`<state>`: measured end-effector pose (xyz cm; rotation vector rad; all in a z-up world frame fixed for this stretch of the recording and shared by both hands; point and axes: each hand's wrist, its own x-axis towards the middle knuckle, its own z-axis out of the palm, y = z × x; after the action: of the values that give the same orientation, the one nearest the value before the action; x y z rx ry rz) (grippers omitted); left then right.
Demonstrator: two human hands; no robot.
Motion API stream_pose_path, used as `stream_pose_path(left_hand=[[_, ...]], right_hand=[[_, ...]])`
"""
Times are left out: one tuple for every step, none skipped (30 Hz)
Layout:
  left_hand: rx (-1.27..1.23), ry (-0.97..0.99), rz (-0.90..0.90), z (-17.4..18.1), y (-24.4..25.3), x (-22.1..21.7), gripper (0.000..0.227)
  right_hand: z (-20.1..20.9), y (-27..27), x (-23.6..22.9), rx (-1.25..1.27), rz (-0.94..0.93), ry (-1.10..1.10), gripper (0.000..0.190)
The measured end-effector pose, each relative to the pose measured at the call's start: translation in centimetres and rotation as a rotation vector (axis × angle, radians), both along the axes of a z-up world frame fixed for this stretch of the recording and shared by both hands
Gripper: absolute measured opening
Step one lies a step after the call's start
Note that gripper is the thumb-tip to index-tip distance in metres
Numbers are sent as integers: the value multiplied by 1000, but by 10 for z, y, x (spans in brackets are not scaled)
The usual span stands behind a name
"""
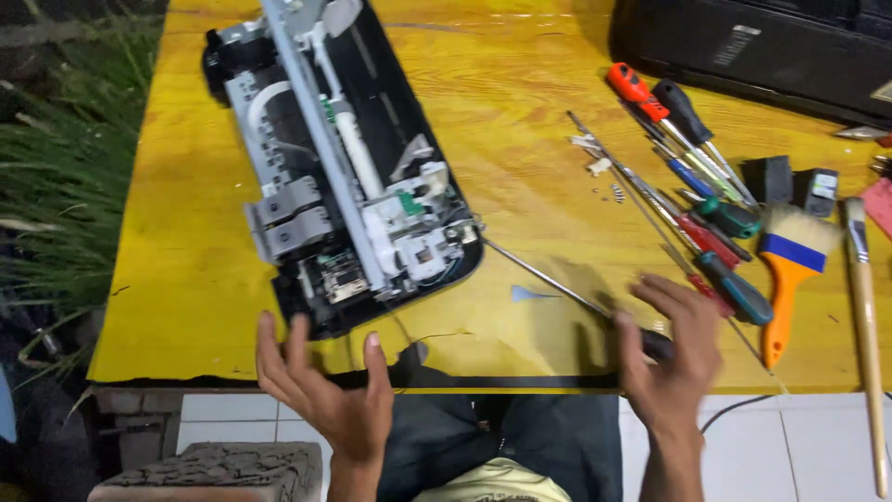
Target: The person works on a disassembled printer placed on a yellow table. They use a screwdriver to tighten screws on the internal components and manipulate wires and plastic parts with their hands. The person also rotates the printer to access different areas.
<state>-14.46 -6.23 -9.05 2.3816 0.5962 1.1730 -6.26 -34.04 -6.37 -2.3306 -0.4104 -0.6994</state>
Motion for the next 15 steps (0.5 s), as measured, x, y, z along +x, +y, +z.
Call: stream_pose_path(left_hand=[[-1,-6,5,-2,8,-2,57],[-171,97,-23,-4,15,-3,74],[-343,202,-58,-7,21,-5,92],[-345,198,-59,-16,28,-5,92],[-335,256,-67,-26,33,-4,96],[-325,314,-75,-37,37,-2,101],[-327,317,-73,-40,40,-4,101],[-316,308,-60,-43,42,-5,99],[-305,292,-49,-46,43,-3,98],[-308,287,-48,-45,46,-2,98],[-371,263,-54,-44,47,-6,94],[-435,240,-59,-44,49,-9,90],[-437,237,-59,-44,51,-9,90],[-398,232,-57,-44,52,-9,89],[-361,233,-56,-43,53,-11,87]], right_hand=[[2,20,14,-1,5,-6,18],[4,38,29,31,153,55,25],[6,56,41,60,295,118,32],[-2,68,56,57,295,115,32],[-10,80,71,98,283,381,40],[-18,91,87,138,268,648,52],[-19,98,92,137,270,651,52],[-22,105,97,55,290,646,51],[-22,111,105,-28,309,632,51],[-23,112,105,-32,310,628,51],[-25,112,101,-73,325,637,51],[-27,111,98,-114,340,646,50],[-25,109,90,-117,340,644,50],[-24,106,82,-112,273,614,50],[-23,103,71,-108,206,588,52]])
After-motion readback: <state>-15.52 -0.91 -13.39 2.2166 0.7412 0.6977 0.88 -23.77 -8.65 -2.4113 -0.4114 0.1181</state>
